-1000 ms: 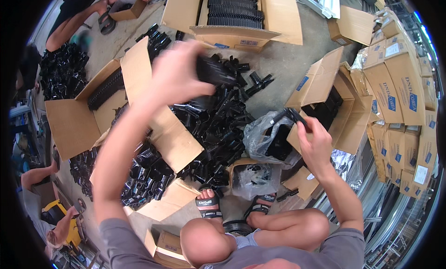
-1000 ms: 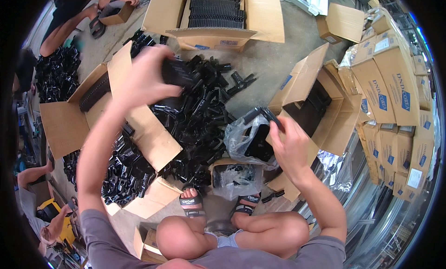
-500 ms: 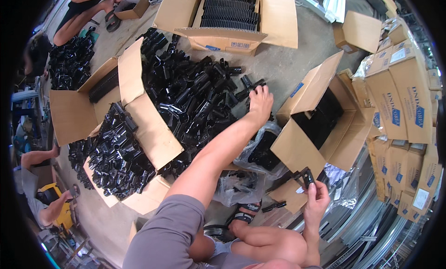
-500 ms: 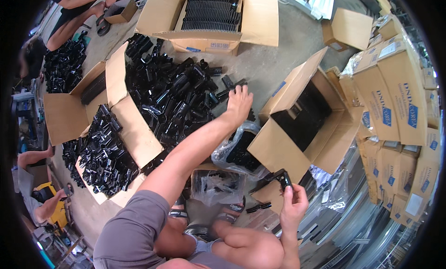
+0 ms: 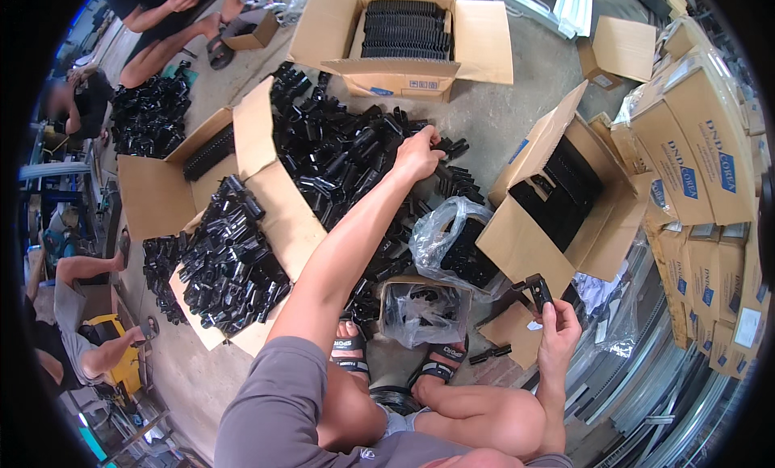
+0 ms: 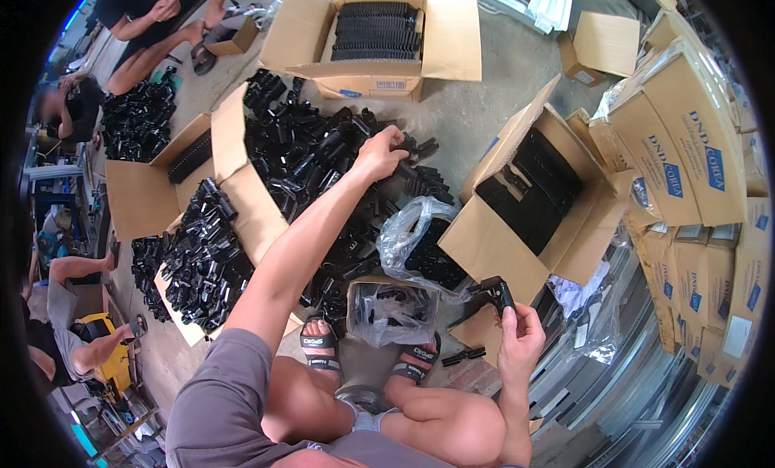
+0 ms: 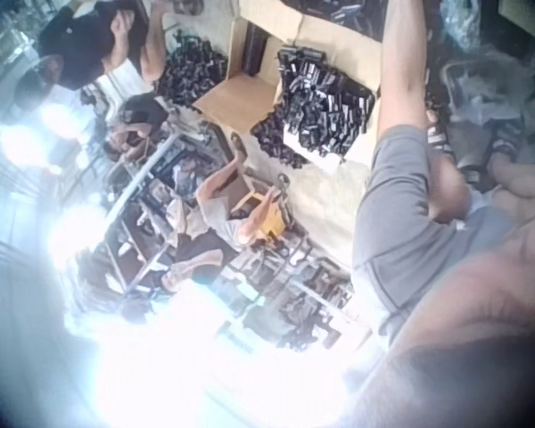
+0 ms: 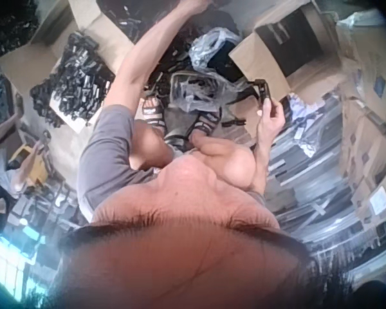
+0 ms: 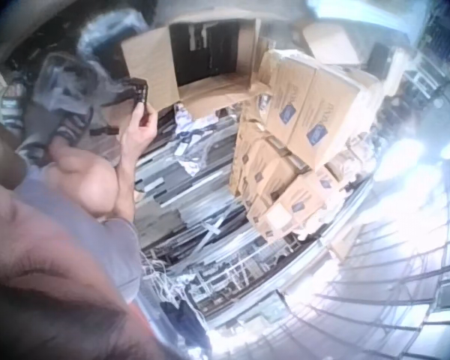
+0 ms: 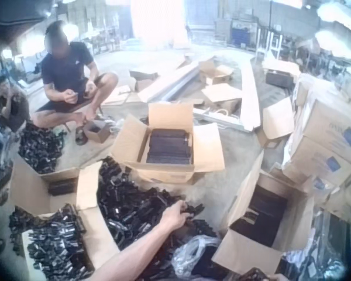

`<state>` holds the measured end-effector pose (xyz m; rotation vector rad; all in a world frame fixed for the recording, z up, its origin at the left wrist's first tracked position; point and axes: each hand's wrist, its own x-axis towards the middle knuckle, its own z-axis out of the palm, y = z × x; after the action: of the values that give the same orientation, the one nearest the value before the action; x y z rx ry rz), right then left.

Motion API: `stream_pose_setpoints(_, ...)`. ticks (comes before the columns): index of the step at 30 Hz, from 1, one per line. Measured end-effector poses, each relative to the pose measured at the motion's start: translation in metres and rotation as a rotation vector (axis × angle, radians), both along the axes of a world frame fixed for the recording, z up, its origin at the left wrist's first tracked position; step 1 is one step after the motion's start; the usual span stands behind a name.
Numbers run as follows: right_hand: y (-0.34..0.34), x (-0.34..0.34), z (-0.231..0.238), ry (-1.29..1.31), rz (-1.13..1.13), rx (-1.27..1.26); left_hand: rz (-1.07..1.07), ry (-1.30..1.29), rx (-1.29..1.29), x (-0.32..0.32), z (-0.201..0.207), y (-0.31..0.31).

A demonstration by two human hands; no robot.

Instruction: The person sorts through black plastic T-shaped pipe connectors from a central box, picking them up one by one to check them and then placing them into smaller adjacent boxes or clear bags on the floor.

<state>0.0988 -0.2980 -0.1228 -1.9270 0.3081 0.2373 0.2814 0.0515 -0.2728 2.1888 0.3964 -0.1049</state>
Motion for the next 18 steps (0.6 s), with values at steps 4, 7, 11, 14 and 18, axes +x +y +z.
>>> stream_pose_setpoints(4, 0.006, -0.014, 0.030, -0.057, -0.039, 0.061, 0.081, 0.040, -0.931, -0.043, 0.071, -0.002)
stream_pose_setpoints(7, 0.016, -0.025, 0.054, -0.157, 0.015, 0.153, 0.043, -0.029, -0.997, -0.077, 0.134, -0.012)
stream_pose_setpoints(11, 0.028, -0.049, 0.103, -0.298, 0.086, 0.167, -0.032, -0.058, -1.009, -0.129, 0.205, -0.028)
stream_pose_setpoints(14, 0.032, -0.068, 0.138, -0.301, 0.125, 0.251, -0.160, -0.063, -1.005, -0.167, 0.244, -0.035)
stream_pose_setpoints(18, 0.037, -0.068, 0.162, -0.384, 0.187, 0.247, -0.145, 0.009, -0.960, -0.214, 0.287, -0.052)
